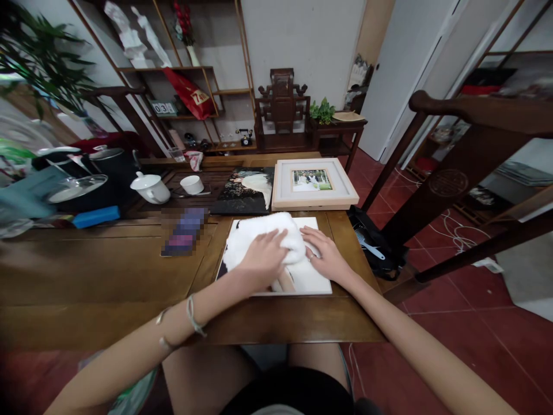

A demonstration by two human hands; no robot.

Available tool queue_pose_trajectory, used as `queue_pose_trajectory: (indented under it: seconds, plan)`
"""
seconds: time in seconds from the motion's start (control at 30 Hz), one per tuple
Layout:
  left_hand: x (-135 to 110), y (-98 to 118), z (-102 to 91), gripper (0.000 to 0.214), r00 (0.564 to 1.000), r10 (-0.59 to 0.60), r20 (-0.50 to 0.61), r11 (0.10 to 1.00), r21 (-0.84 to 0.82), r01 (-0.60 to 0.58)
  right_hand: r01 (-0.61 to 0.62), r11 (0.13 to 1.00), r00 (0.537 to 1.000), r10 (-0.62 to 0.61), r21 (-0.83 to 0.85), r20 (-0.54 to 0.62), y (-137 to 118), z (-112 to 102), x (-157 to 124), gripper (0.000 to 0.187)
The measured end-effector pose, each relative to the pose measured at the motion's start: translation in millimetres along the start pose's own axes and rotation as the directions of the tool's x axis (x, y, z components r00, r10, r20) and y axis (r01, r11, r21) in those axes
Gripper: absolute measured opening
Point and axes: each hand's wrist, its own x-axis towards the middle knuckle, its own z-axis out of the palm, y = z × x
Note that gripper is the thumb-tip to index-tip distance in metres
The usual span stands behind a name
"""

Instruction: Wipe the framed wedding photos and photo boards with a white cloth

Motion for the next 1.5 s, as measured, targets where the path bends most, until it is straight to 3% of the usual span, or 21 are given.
queue_pose_trajectory:
  seconds: [0.13,0.3,0.43,0.7,0.8,0.87,0.97,1.07,1.17,1.27,1.4,1.5]
  plan:
    - [35,-29,-8.3,0.027,0.997,0.031,-0.071,0.995,-0.094,-0.038,0.001,1.000,1.000,-0.001,-0.022,-0.006,-3,0,1,0.029]
    - [76,-28,-12.1,0.026,0.984,0.146,-0.103,0.959,-0.228,-0.166,0.012,0.999,1.000,-0.013,-0.044,-0.001,-5,-2,3,0.026]
    - [83,-29,-7.6,0.026,0.985,0.148,-0.083,0.951,-0.261,-0.165,0.016,0.999,1.000,-0.016,-0.044,0.007,-4,-3,2,0.025]
    - [26,-51,0.4,0.032,0.997,0.076,0.001,0.984,-0.164,-0.074,-0.012,1.000,1.000,0.012,-0.014,-0.004,-2,0,-1,0.030]
    - [0,-51,8.8,0.029,1.000,0.010,0.023,1.000,-0.029,-0.010,-0.017,1.000,1.000,0.016,-0.015,-0.009,-3,1,-1,0.031]
    - [-21,-39,17.3,0.026,1.000,0.001,-0.001,0.996,0.091,-0.001,-0.017,1.000,1.000,0.017,-0.018,-0.010,-3,1,-1,0.032]
    - [-58,-7,28.9,0.020,0.993,0.088,-0.073,0.981,0.182,-0.073,-0.015,1.000,1.000,0.014,-0.020,-0.024,-3,2,-1,0.032]
    - [-91,26,32.2,0.018,0.972,0.210,-0.107,0.969,0.158,-0.192,-0.006,1.000,1.000,0.005,-0.020,-0.029,-2,2,-1,0.032]
    - [-100,32,27.2,0.019,0.965,0.234,-0.118,0.969,0.105,-0.222,-0.006,1.000,1.000,0.005,-0.023,-0.023,-3,1,-1,0.032]
    - [-83,5,20.6,0.018,0.984,0.137,-0.110,0.989,0.072,-0.129,-0.015,1.000,1.000,0.014,-0.026,-0.021,-3,0,0,0.031]
    - [-50,-56,17.3,0.025,0.991,-0.067,-0.117,0.989,0.125,0.082,-0.023,1.000,1.000,0.022,-0.013,-0.021,-4,0,-1,0.031]
    - [-36,-92,17.8,0.029,0.987,-0.108,-0.119,0.980,0.153,0.125,-0.015,1.000,1.000,0.015,-0.009,-0.026,-3,1,-1,0.031]
